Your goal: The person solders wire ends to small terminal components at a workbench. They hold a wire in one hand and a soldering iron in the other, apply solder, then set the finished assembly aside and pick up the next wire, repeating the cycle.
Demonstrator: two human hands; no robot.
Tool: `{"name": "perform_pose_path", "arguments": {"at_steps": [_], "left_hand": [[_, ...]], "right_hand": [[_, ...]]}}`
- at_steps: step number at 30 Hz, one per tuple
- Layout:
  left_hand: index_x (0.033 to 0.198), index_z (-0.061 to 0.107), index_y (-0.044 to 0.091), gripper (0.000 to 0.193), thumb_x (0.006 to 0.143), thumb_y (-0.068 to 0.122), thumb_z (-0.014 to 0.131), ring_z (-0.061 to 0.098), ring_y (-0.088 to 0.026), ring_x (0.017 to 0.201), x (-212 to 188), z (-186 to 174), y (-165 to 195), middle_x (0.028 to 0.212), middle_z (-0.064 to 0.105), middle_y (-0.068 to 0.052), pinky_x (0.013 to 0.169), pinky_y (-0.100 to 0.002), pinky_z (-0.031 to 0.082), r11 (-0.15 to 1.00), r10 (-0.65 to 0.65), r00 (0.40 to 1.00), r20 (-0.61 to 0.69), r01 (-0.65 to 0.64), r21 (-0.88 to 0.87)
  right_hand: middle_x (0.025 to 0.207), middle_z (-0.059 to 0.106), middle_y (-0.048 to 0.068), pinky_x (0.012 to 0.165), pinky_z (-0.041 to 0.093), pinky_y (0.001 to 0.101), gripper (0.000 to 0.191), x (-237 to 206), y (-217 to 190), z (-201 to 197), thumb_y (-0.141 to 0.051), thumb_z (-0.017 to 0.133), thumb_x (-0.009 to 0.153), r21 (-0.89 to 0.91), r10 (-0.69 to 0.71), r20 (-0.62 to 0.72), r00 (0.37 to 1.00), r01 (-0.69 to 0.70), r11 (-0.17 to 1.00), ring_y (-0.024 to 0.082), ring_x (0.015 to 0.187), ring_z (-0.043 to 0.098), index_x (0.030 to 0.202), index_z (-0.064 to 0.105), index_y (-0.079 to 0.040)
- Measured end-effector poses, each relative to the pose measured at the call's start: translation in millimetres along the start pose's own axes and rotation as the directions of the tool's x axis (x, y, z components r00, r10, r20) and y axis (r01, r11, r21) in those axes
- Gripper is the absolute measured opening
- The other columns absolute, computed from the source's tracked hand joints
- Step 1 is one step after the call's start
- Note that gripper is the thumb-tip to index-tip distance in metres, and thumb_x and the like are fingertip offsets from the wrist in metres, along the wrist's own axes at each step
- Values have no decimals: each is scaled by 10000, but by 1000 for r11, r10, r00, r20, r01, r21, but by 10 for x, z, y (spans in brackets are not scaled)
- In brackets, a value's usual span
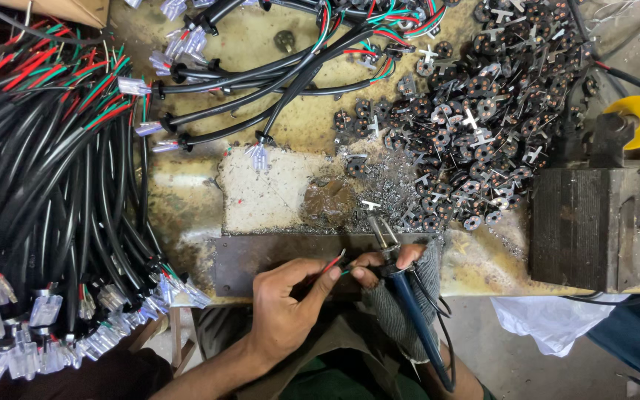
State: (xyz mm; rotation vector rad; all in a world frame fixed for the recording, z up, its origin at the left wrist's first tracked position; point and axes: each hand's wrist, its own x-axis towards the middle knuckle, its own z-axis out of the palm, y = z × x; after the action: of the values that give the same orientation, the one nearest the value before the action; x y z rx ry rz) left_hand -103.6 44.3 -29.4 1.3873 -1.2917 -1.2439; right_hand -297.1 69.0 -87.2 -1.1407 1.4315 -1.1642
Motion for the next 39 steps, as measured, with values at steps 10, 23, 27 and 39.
{"name": "perform_pose_path", "arguments": {"at_steps": [10, 23, 27, 39], "left_hand": [[1209, 736, 16, 322, 912, 136, 764, 654, -201, 685, -8, -60, -15, 817, 680, -71, 605, -294, 519, 871, 322, 944, 69, -324, 369], [1219, 749, 47, 351, 966, 290, 747, 538, -121, 654, -82, -72, -105, 832, 576, 18, 586, -255, 469, 355, 641, 723, 257, -576, 736], [1211, 747, 40, 342, 973, 286, 750, 538, -118, 651, -103, -46, -145, 841, 585, 12, 591, -253, 477, 343, 656, 708, 261, -587, 733], [969, 785, 46, 150, 858, 131, 839, 650, -175, 592, -74, 49, -25, 759, 701, -54, 538, -287, 505, 987, 122, 992, -32, -118, 107]], "right_hand": [[803, 721, 102, 769, 531, 314, 523, -64, 56, -49, 64, 848, 826, -325, -10, 130, 991, 52, 944, 185, 770, 680, 1014, 407, -145], [817, 706, 66, 706, 521, 256, 561, 33, -234, 22, 70, 812, 817, 31, 24, 74, 997, -26, 999, 117, 747, 646, 1074, 354, -128], [811, 718, 64, 660, 544, 243, 557, 83, -342, 29, 75, 790, 821, 154, 142, 109, 984, -157, 976, 105, 727, 661, 1074, 337, -128], [854, 709, 41, 809, 542, 265, 555, 12, -217, -94, 48, 789, 840, -4, 77, 94, 993, -77, 997, 104, 835, 675, 1107, 333, -120]]}}
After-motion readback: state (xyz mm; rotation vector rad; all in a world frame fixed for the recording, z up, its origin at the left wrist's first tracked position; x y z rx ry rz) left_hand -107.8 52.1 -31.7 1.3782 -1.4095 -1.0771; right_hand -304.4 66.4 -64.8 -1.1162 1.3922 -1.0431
